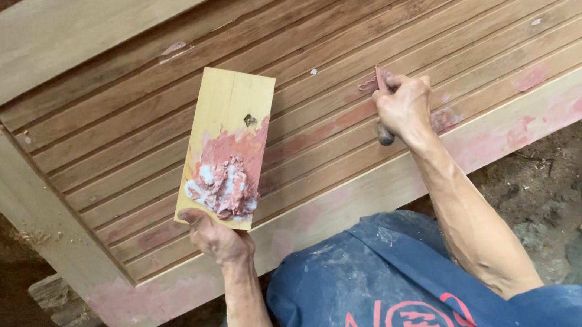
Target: The person applies a pinkish filler paste to a wooden door panel using a putty knife. They scoop filler from a small wooden board and spread it into the grooves and gaps of the slatted panel, working methodically across the surface.
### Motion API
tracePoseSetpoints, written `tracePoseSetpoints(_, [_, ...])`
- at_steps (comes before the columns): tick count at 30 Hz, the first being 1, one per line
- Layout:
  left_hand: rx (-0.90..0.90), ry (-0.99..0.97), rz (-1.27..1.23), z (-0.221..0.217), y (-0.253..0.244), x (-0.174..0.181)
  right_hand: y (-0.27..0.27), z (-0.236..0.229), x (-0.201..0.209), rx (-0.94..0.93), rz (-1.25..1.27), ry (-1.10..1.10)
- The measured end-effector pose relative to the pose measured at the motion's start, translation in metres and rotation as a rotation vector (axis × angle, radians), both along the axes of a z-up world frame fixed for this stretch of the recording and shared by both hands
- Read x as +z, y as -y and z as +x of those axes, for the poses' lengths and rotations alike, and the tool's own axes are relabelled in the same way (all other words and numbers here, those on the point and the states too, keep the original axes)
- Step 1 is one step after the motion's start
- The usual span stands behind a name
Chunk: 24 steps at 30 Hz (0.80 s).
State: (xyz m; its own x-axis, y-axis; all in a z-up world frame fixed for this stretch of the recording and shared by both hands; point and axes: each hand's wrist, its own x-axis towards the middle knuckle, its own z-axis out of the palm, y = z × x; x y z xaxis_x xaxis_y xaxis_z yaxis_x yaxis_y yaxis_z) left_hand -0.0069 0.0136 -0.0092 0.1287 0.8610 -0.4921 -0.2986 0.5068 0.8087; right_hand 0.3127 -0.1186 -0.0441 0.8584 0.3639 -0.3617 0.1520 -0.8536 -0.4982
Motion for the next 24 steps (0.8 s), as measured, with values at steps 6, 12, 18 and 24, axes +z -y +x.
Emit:
tracePoseSetpoints(6, [0.028,0.046,0.036,-0.009,-0.014,-0.009,-0.033,-0.062,-0.017,0.108,0.091,0.038])
tracePoseSetpoints(12, [0.024,0.094,0.056,-0.006,-0.016,-0.001,-0.046,-0.126,-0.028,0.339,0.117,0.075])
tracePoseSetpoints(18, [0.041,0.076,0.055,-0.015,-0.003,0.008,-0.019,-0.097,-0.004,0.414,0.15,0.07])
tracePoseSetpoints(24, [0.093,0.068,0.039,-0.022,0.008,0.004,-0.011,-0.08,-0.015,0.536,0.176,0.187])
